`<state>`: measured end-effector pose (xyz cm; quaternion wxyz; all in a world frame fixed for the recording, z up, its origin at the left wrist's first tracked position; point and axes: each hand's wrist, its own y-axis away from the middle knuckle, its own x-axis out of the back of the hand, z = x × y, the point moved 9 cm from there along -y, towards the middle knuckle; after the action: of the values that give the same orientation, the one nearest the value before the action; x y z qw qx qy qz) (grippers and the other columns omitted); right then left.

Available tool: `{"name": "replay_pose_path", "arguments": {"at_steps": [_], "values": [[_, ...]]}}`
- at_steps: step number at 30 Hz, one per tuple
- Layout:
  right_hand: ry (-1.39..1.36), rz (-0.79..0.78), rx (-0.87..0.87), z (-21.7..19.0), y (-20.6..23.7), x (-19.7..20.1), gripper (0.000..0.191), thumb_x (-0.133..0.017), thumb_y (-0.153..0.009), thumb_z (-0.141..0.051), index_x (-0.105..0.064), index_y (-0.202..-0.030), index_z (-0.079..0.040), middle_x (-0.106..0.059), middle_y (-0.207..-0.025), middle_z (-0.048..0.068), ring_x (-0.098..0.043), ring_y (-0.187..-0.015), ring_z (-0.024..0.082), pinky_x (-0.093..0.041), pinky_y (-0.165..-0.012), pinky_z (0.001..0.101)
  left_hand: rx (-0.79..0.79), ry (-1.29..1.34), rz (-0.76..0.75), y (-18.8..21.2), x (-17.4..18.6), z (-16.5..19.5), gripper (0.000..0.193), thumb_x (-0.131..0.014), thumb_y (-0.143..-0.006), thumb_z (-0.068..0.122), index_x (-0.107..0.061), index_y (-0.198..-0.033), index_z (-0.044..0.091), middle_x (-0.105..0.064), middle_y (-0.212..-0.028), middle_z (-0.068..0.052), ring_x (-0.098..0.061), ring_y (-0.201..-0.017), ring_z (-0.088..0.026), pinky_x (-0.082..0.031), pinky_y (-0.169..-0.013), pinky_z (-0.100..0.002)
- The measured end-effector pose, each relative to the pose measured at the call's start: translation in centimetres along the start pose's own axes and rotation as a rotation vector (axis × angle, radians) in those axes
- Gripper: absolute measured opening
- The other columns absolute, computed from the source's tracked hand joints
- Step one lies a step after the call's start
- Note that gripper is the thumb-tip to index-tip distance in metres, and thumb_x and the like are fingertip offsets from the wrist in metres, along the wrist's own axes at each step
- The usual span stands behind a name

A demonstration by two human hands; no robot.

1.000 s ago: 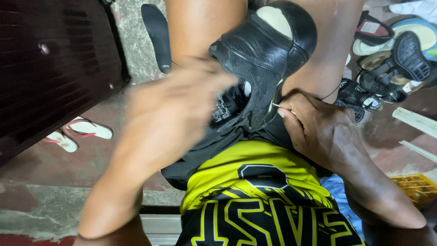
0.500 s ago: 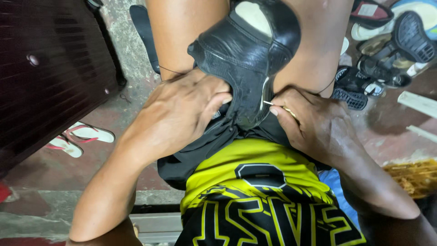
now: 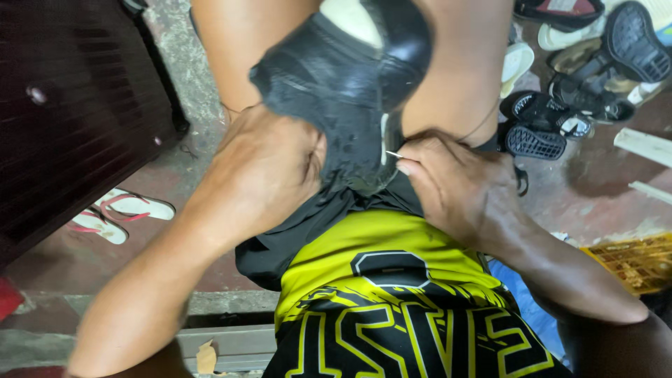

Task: The person sews a black shoe using a needle and thread, repeatedly passing the needle through the sole and upper while holding the shoe on their lap. The person pulls the thread tight after each stitch to secure the repair.

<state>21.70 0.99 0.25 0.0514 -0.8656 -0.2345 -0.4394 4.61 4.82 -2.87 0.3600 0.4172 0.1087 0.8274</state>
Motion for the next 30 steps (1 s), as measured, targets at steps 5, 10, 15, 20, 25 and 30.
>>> {"name": "replay_pose_path", "arguments": {"at_steps": [5, 10, 15, 20, 25, 30], "values": [[-0.047, 0.076, 0.03, -0.4, 0.8, 0.0, 0.012, -0.072, -0.098, -0.008, -0.063, -0.106, -0.004, -0.068, -0.095, 0.009, -0.069, -0.081, 0.028, -0.053, -0.069, 0.0395, -0.148, -0.002, 0.012, -1.3, -0.2, 0.2, 0.02, -0.069, -0.075, 0.012, -0.072, -0.091, 0.001, -0.069, -0.094, -0.027, -0.066, -0.091, -0.048, -0.051, -0.081, -0.053], [-0.094, 0.097, 0.035, -0.5, 0.8, 0.1, 0.013, -0.071, -0.099, -0.006, -0.063, -0.107, -0.002, -0.068, -0.095, 0.01, -0.069, -0.081, 0.028, -0.052, -0.068, 0.0385, -0.154, -0.109, -0.106, -1.5, -1.2, -0.6, 0.016, -0.069, -0.073, 0.013, -0.073, -0.084, 0.002, -0.069, -0.088, -0.025, -0.067, -0.088, -0.046, -0.051, -0.081, -0.053], [-0.017, 0.036, 0.05, -1.0, 0.4, 0.4, 0.012, -0.071, -0.099, -0.007, -0.062, -0.104, -0.003, -0.067, -0.095, 0.011, -0.069, -0.08, 0.028, -0.052, -0.067, 0.039, -0.146, -0.203, -0.163, -1.6, -2.5, -0.2, 0.014, -0.069, -0.071, 0.014, -0.073, -0.077, 0.003, -0.07, -0.083, -0.023, -0.068, -0.084, -0.045, -0.051, -0.081, -0.053], [0.225, -0.076, 0.102, -2.5, -0.4, 0.5, 0.013, -0.063, -0.087, -0.004, -0.056, -0.097, -0.002, -0.063, -0.096, 0.013, -0.068, -0.081, 0.028, -0.055, -0.067, 0.0381, -0.241, -0.23, -0.131, -1.1, -2.6, 1.1, 0.013, -0.069, -0.069, 0.015, -0.074, -0.07, 0.004, -0.07, -0.077, -0.021, -0.069, -0.081, -0.043, -0.051, -0.081, -0.053], [0.363, -0.15, 0.195, -3.3, -1.7, -0.3, 0.008, -0.06, -0.089, -0.008, -0.055, -0.094, -0.003, -0.057, -0.085, 0.011, -0.064, -0.075, 0.025, -0.054, -0.064, 0.0364, -0.196, -0.215, -0.121, -1.9, -2.4, 0.0, 0.015, -0.07, -0.068, 0.016, -0.07, -0.062, 0.002, -0.067, -0.07, -0.022, -0.067, -0.075, -0.043, -0.052, -0.075, -0.052], [0.456, -0.198, 0.244, -2.2, -1.7, -0.5, 0.007, -0.061, -0.088, -0.011, -0.06, -0.093, -0.008, -0.061, -0.082, 0.006, -0.067, -0.072, 0.02, -0.053, -0.058, 0.0353, -0.213, -0.258, -0.148, -2.4, -2.8, 0.1, 0.023, -0.074, -0.07, 0.021, -0.069, -0.066, -0.001, -0.065, -0.071, -0.024, -0.066, -0.074, -0.044, -0.051, -0.072, -0.053]]}}
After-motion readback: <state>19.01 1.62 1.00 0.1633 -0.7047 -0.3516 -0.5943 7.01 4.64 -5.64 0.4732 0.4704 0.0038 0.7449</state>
